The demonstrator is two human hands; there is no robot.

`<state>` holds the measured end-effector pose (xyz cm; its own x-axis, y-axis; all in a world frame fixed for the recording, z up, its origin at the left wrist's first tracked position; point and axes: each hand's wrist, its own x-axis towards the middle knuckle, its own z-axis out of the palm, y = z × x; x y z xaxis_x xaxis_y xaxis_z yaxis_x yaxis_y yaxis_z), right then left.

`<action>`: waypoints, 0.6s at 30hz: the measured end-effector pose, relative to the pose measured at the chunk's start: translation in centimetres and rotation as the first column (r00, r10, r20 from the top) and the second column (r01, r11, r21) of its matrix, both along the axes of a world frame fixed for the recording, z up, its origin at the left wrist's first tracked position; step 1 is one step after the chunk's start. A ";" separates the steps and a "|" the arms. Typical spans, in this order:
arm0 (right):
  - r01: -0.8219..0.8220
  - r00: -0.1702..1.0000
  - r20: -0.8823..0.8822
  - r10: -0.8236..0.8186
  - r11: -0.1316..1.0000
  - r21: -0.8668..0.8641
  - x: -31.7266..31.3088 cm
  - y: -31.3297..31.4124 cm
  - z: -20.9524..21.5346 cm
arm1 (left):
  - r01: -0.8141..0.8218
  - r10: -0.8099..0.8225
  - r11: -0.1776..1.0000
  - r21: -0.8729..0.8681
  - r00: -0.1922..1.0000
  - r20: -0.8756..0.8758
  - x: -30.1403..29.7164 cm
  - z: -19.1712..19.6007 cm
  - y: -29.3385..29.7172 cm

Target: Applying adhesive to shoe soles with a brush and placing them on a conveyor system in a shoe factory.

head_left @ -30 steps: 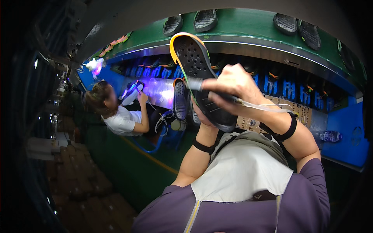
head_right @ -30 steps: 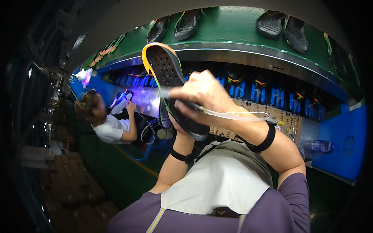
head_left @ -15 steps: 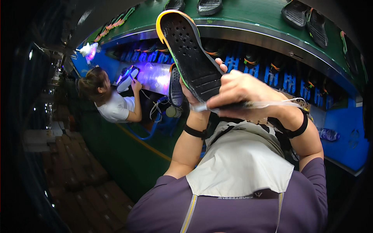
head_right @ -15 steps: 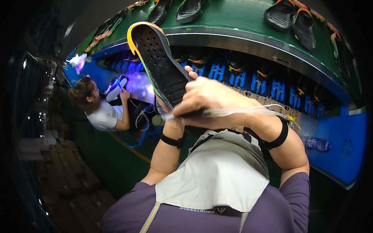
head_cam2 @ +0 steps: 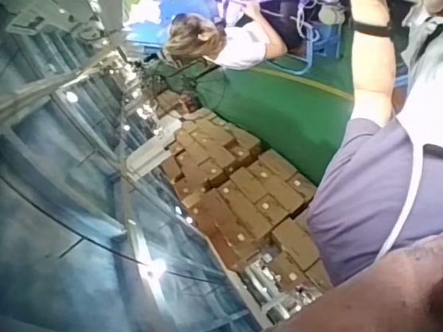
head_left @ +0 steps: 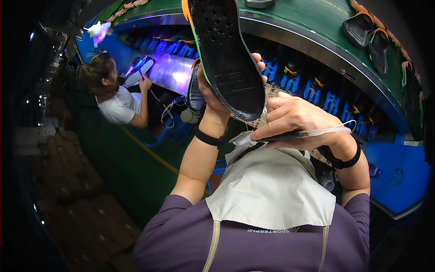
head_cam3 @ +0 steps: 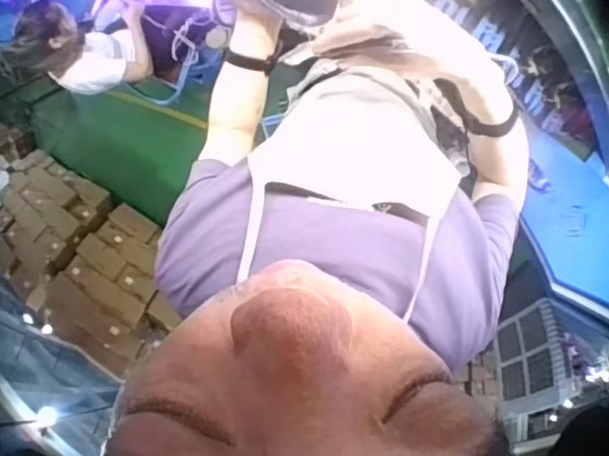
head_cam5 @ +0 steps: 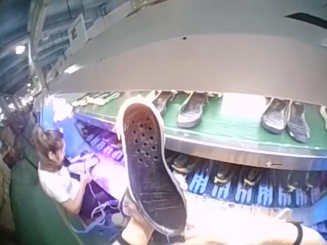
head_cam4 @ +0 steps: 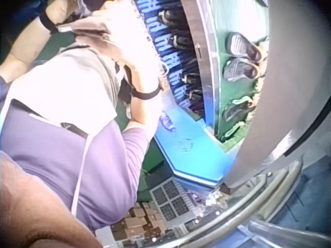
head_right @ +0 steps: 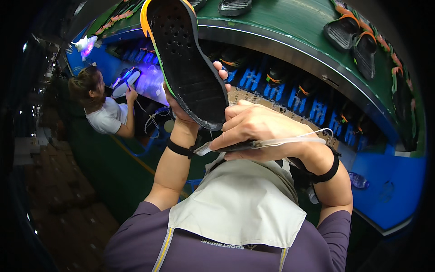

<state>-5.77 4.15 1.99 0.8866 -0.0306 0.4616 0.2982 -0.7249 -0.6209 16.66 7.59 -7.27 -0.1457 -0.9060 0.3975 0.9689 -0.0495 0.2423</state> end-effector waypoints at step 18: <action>0.127 0.981 -0.168 -0.099 0.977 0.171 -1.7 -1.7 0.4 | -0.199 0.101 0.977 0.083 0.762 0.640 0.7 4.1 -0.7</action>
